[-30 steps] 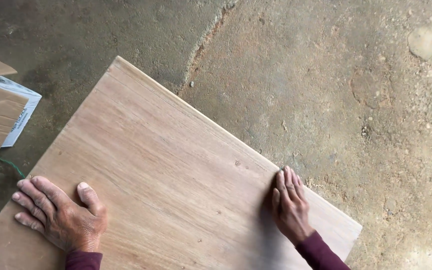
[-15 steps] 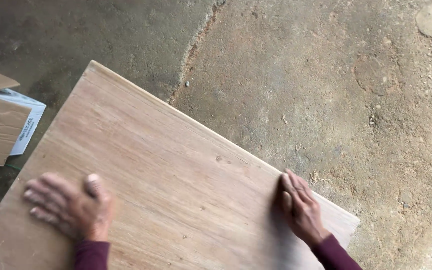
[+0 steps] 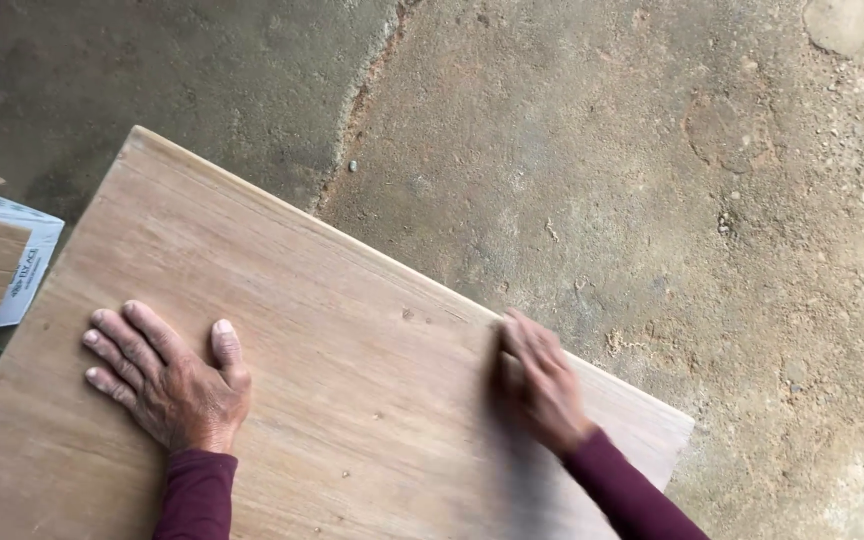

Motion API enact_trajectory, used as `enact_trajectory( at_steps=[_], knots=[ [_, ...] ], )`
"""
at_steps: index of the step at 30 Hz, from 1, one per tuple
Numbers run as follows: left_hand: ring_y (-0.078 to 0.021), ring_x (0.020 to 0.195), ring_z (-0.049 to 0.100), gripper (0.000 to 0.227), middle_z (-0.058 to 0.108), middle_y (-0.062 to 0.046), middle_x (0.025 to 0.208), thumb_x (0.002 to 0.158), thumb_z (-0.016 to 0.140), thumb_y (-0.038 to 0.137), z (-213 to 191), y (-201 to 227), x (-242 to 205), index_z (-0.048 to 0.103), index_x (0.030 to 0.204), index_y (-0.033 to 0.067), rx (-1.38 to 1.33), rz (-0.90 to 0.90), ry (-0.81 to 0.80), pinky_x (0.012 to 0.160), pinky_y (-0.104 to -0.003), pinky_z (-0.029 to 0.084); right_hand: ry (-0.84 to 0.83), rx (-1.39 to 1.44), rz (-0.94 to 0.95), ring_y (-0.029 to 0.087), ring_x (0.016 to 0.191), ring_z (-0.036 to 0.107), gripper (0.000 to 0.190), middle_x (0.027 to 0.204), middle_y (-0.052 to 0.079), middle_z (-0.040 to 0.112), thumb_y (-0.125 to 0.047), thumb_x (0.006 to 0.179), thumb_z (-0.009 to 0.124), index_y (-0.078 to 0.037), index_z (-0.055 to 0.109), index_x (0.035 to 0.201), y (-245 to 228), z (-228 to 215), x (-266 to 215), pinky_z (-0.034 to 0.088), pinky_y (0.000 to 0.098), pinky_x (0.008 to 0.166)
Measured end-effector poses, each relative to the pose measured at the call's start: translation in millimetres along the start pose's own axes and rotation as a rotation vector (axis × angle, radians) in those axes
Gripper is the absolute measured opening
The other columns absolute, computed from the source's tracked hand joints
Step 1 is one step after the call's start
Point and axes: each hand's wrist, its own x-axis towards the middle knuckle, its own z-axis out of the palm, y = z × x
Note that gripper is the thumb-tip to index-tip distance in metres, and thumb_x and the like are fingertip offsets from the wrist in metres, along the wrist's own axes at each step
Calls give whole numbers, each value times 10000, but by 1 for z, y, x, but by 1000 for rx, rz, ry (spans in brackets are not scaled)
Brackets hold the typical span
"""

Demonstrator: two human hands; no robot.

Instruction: Sand the surface of a wooden box and then apply a wood stain using a paintbrush.

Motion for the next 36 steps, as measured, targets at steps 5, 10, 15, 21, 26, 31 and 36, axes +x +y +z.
enact_trajectory(
  at_steps=[5,10,15,21,26,31,36],
  knots=[
    [-535,1606,81,912,143,-380,1718,1062,462,536,-3,1,-2,222,1658,-110,-5,14,-13,1272,-694,40,8,-114,209,338,1479,468,466,1562,199,466,-129,1049,493,21,478,1490,7,-23,-57,376,522,1248],
    [-551,1604,91,904,145,-407,1718,1087,448,523,-5,10,-3,213,1662,-134,19,10,10,1270,-680,45,117,3,28,409,1497,399,539,1591,288,394,-143,1043,508,84,404,1522,-56,21,51,293,548,1251],
    [-515,1614,111,935,151,-397,1725,1073,425,532,-9,20,-8,166,1667,-142,11,-26,-29,1287,-640,52,-12,83,49,389,1479,432,493,1581,247,445,-166,1050,487,24,471,1504,-2,-32,-18,311,513,1249],
    [-473,1639,132,958,162,-345,1739,1054,393,572,3,48,-21,118,1680,-100,9,-162,-81,1330,-614,64,5,-93,227,393,1405,515,474,1462,256,557,-145,1028,465,22,489,1471,77,-74,-149,318,527,1242],
    [-520,1631,33,947,71,-387,1738,1089,420,549,36,127,-49,106,1673,-126,29,64,-73,1308,-635,5,97,62,204,357,1394,537,506,1448,255,581,-122,1017,528,68,472,1482,44,-50,-64,315,550,1241],
    [-509,1620,10,987,57,-363,1733,1021,454,555,39,170,-62,112,1654,-120,20,119,-169,1291,-648,-5,-37,188,122,374,1417,506,489,1493,287,557,-129,1023,508,41,488,1481,62,-78,-76,330,523,1225],
    [-507,1631,26,970,78,-359,1741,1026,495,517,42,172,-65,125,1663,-115,37,122,-143,1305,-644,8,-97,160,152,324,1440,499,468,1531,199,514,-182,1043,491,-23,509,1482,132,-122,-169,306,523,1249]
  ],
)
